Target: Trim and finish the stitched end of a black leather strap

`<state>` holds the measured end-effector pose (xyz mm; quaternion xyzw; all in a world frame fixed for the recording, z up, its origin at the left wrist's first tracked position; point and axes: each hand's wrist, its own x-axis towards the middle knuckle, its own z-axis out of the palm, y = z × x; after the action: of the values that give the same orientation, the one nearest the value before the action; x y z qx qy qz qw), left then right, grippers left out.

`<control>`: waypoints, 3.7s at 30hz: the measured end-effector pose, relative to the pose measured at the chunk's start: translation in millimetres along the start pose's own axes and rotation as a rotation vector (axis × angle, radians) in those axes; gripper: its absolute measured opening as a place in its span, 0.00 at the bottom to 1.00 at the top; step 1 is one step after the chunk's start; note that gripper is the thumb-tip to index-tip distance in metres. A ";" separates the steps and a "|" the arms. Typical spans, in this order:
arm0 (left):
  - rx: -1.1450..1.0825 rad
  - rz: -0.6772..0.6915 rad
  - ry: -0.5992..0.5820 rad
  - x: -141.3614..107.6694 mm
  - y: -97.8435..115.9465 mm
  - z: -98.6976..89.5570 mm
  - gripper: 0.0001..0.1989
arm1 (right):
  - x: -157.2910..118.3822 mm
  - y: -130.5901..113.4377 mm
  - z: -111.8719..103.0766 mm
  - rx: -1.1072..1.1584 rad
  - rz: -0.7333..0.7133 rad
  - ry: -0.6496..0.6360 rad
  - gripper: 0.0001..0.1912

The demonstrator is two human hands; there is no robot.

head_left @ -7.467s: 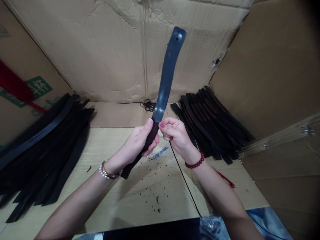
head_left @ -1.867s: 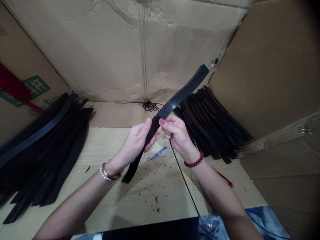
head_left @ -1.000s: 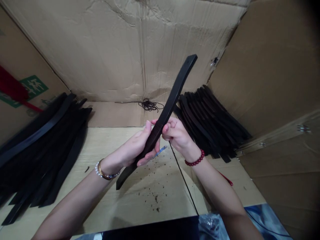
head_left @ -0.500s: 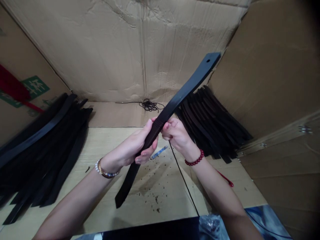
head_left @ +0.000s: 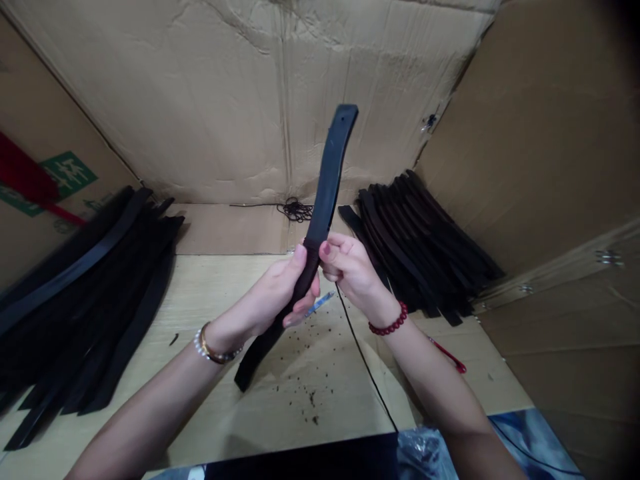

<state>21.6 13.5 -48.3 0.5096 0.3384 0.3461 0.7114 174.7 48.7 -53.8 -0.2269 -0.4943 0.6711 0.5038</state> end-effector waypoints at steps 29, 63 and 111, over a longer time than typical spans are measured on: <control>0.245 0.283 0.234 2.8 0.8 7.1 0.26 | -3.8 -11.4 4.3 -0.137 -0.077 0.183 0.23; 0.147 0.219 0.195 8.1 -4.8 2.2 0.27 | 0.2 -2.2 -1.9 -0.077 -0.079 0.208 0.22; 0.185 0.156 0.171 8.9 -6.6 -0.3 0.32 | 1.8 -5.7 -3.8 -0.021 -0.012 0.176 0.22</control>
<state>27.0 19.5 -55.8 0.5663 0.3876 0.4099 0.6009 179.6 51.9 -50.0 -0.2873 -0.4564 0.6404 0.5468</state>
